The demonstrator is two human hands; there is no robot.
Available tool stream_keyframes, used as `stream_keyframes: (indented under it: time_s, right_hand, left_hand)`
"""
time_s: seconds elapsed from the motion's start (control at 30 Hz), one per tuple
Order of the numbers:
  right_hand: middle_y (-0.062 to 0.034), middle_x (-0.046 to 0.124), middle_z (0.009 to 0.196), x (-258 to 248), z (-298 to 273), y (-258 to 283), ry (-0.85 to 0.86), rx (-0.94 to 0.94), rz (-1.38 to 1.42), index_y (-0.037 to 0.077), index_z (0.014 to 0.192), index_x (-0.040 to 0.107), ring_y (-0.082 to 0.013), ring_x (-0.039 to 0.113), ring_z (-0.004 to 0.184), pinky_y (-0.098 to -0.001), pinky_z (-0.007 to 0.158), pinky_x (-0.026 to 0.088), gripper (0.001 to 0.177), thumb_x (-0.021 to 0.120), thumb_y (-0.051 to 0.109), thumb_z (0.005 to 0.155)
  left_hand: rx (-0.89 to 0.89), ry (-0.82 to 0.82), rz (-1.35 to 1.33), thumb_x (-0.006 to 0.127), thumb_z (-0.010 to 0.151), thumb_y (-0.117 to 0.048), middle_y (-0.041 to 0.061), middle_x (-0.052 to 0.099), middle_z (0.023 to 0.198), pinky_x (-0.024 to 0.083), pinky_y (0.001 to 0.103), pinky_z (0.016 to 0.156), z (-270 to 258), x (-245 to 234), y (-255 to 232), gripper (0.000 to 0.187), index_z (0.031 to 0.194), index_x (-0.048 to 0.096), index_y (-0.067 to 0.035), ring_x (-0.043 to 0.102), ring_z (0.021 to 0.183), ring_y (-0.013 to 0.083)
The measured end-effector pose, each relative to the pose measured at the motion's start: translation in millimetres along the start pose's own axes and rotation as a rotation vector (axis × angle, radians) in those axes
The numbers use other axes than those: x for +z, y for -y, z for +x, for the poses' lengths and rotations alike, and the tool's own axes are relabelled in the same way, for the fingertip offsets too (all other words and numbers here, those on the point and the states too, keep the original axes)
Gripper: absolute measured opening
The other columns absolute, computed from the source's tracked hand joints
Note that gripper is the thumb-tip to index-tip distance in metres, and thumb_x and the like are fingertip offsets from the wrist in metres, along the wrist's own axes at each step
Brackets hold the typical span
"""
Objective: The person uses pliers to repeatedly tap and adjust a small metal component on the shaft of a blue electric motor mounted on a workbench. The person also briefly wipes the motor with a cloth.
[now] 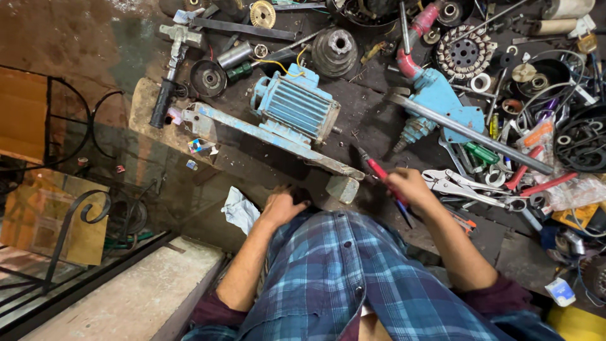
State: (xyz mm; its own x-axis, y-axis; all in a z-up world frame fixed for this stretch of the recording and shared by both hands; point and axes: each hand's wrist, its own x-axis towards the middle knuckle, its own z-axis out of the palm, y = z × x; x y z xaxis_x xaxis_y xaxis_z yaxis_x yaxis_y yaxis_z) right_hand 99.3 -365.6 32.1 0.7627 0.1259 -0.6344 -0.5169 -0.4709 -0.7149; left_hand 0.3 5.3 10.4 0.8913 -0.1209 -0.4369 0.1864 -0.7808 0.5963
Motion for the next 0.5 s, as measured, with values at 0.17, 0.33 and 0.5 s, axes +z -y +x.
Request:
stream_keyframes:
  time_s: [0.17, 0.33, 0.5]
  right_hand:
    - [-0.0104, 0.07, 0.089, -13, -38, 4, 0.328, -0.004, 0.771, 0.001, 0.115, 0.065, -0.0193, 0.07, 0.073, -0.0324, 0.062, 0.057, 0.048, 0.071, 0.033, 0.08]
    - [-0.0113, 0.066, 0.086, 2, -45, 22, 0.07, -0.1, 0.192, -0.001, 0.113, 0.066, -0.0186, 0.064, 0.074, -0.0359, 0.064, 0.052, 0.039, 0.067, 0.034, 0.096]
    - [-0.0203, 0.067, 0.083, 11, -50, 37, -0.266, -0.366, -0.619, 0.005, 0.101, 0.069, -0.0366, 0.066, 0.078, -0.0469, 0.072, 0.051, 0.033, 0.067, 0.037, 0.099]
  left_hand:
    - [0.067, -0.054, 0.004, 0.08, 0.081, -0.043, 0.027, 0.065, 0.122, 0.049, 0.051, 0.094, 1, -3, -2, 0.059, 0.118, 0.067, 0.001, 0.059, 0.112, 0.0475]
    - [0.05, -0.009, 0.015, 0.079, 0.08, -0.042, 0.024, 0.068, 0.118, 0.05, 0.05, 0.095, 0, -6, -2, 0.052, 0.11, 0.071, -0.001, 0.062, 0.11, 0.0449]
    - [0.014, 0.009, 0.003, 0.078, 0.081, -0.042, 0.024, 0.068, 0.12, 0.05, 0.05, 0.096, 1, -7, -2, 0.053, 0.114, 0.07, -0.001, 0.061, 0.112, 0.045]
